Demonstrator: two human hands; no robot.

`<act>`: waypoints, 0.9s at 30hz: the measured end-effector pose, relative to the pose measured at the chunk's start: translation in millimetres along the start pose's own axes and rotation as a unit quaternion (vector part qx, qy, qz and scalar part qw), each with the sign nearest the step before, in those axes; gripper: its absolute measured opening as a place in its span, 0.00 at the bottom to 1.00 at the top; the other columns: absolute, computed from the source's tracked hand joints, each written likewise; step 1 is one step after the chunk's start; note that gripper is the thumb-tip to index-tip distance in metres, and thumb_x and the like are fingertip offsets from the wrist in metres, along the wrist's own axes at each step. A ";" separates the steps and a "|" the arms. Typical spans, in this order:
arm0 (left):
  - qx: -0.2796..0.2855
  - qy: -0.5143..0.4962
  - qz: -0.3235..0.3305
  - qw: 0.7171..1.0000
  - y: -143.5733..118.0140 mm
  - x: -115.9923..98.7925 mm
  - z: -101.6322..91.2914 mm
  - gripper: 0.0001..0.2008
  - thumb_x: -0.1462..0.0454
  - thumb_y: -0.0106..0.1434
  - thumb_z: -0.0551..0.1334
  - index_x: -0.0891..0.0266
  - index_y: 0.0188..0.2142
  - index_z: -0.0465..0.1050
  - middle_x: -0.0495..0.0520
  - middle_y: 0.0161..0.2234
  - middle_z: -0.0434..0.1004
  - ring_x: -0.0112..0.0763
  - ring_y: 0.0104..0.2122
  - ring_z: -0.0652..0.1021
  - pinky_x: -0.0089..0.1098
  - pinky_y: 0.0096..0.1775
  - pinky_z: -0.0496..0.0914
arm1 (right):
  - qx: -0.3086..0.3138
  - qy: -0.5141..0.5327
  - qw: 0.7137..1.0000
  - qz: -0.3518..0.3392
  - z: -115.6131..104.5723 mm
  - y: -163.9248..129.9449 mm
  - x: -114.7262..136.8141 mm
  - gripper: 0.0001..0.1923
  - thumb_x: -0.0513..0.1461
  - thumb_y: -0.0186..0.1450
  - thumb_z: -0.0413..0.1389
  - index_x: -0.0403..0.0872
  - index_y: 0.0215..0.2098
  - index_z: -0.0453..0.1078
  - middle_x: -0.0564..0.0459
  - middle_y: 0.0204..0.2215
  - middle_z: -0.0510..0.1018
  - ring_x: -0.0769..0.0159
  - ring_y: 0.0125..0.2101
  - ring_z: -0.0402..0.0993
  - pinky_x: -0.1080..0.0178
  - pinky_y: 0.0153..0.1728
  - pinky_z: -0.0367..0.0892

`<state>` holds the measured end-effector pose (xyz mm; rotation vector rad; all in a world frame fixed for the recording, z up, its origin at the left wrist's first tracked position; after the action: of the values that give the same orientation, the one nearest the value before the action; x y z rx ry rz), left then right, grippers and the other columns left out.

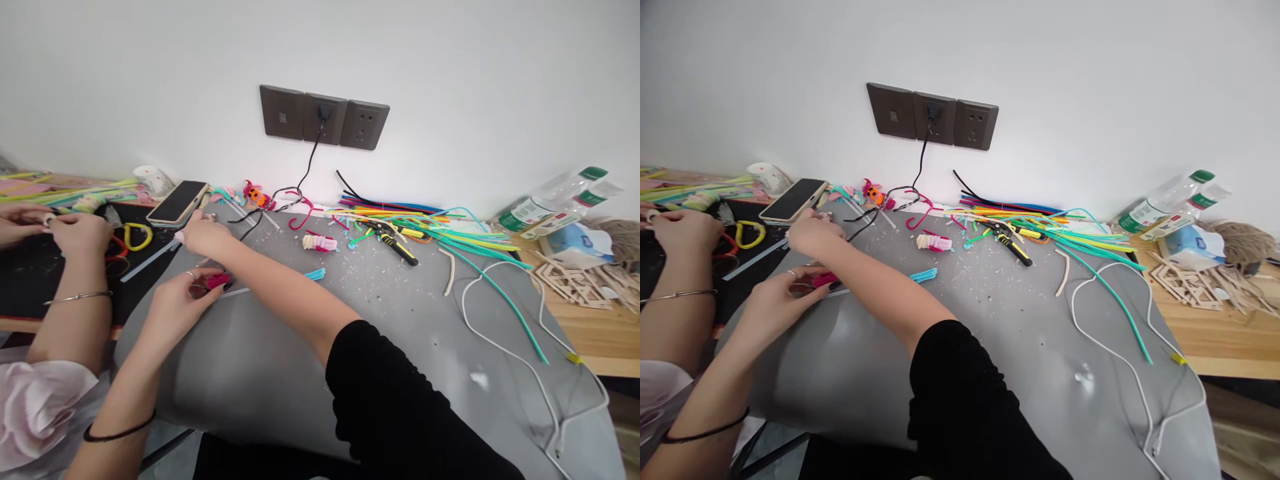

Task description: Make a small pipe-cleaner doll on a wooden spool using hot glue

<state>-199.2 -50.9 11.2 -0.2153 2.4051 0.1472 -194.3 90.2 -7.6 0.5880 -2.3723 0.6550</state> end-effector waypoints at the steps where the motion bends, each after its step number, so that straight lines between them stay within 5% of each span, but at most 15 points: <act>1: -0.001 0.004 0.014 1.000 1.5 -5.3 2.1 0.18 0.48 0.53 0.65 0.54 0.39 0.79 0.53 0.37 0.86 0.46 0.31 0.82 0.40 0.39 0.75 | -0.002 0.009 1.000 0.003 -5.1 -0.3 -6.3 0.35 0.36 0.66 0.62 0.37 0.66 0.53 0.26 0.65 0.69 0.41 0.65 0.70 0.47 0.55 0.75; 4: 0.004 -0.006 0.039 0.999 8.8 -21.0 13.0 0.18 0.49 0.54 0.65 0.55 0.39 0.78 0.56 0.40 0.86 0.45 0.33 0.82 0.41 0.42 0.76 | -0.048 0.025 0.997 -0.053 -38.7 -12.8 -18.7 0.34 0.34 0.65 0.62 0.37 0.64 0.52 0.30 0.56 0.77 0.44 0.59 0.77 0.49 0.56 0.74; 9: 0.021 -0.027 0.099 0.994 32.8 -45.7 42.9 0.19 0.51 0.59 0.63 0.56 0.46 0.79 0.58 0.43 0.86 0.48 0.39 0.83 0.46 0.49 0.74 | -0.224 0.058 0.964 -0.130 -143.8 -69.7 -45.0 0.24 0.41 0.70 0.59 0.45 0.58 0.54 0.46 0.47 0.79 0.53 0.50 0.79 0.50 0.54 0.75; 13: 0.043 -0.003 0.199 0.979 53.4 -69.0 73.0 0.21 0.45 0.58 0.65 0.56 0.41 0.80 0.64 0.45 0.83 0.58 0.48 0.80 0.52 0.54 0.71 | -0.381 0.054 0.905 -0.179 -234.6 -143.4 -66.3 0.14 0.36 0.71 0.55 0.47 0.54 0.62 0.52 0.45 0.80 0.66 0.50 0.77 0.64 0.56 0.70; 17: 0.075 0.004 0.248 0.966 63.0 -100.6 100.5 0.22 0.47 0.65 0.60 0.57 0.49 0.78 0.63 0.51 0.79 0.56 0.52 0.77 0.51 0.57 0.70 | -0.514 0.005 0.843 -0.159 -296.4 -217.5 -94.4 0.16 0.39 0.72 0.51 0.47 0.57 0.66 0.52 0.44 0.80 0.62 0.48 0.79 0.59 0.52 0.71; 21: 0.129 0.038 0.296 0.946 67.0 -133.9 133.9 0.21 0.53 0.62 0.62 0.61 0.50 0.74 0.68 0.54 0.76 0.60 0.56 0.75 0.54 0.58 0.67 | -0.585 0.000 0.797 -0.152 -321.3 -264.3 -112.2 0.18 0.42 0.75 0.43 0.53 0.59 0.66 0.52 0.47 0.79 0.59 0.53 0.80 0.57 0.52 0.72; 27: 0.150 -0.042 0.238 0.959 96.0 -129.6 156.9 0.19 0.55 0.60 0.64 0.59 0.48 0.69 0.62 0.46 0.79 0.51 0.46 0.79 0.48 0.48 0.72 | -0.590 -0.018 0.792 -0.157 -312.4 -284.0 -123.2 0.15 0.31 0.70 0.51 0.46 0.53 0.68 0.49 0.42 0.79 0.65 0.45 0.77 0.65 0.47 0.72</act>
<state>-20.8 83.9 -14.5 0.5037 2.3142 0.0079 183.1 78.8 217.9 0.3644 -2.0938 -0.9729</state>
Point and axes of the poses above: each hand's wrist, its own y-axis towards the middle knuckle, its own z-axis out of the palm, x = y × z, the point moved 9 cm from there along y, towards the middle knuckle
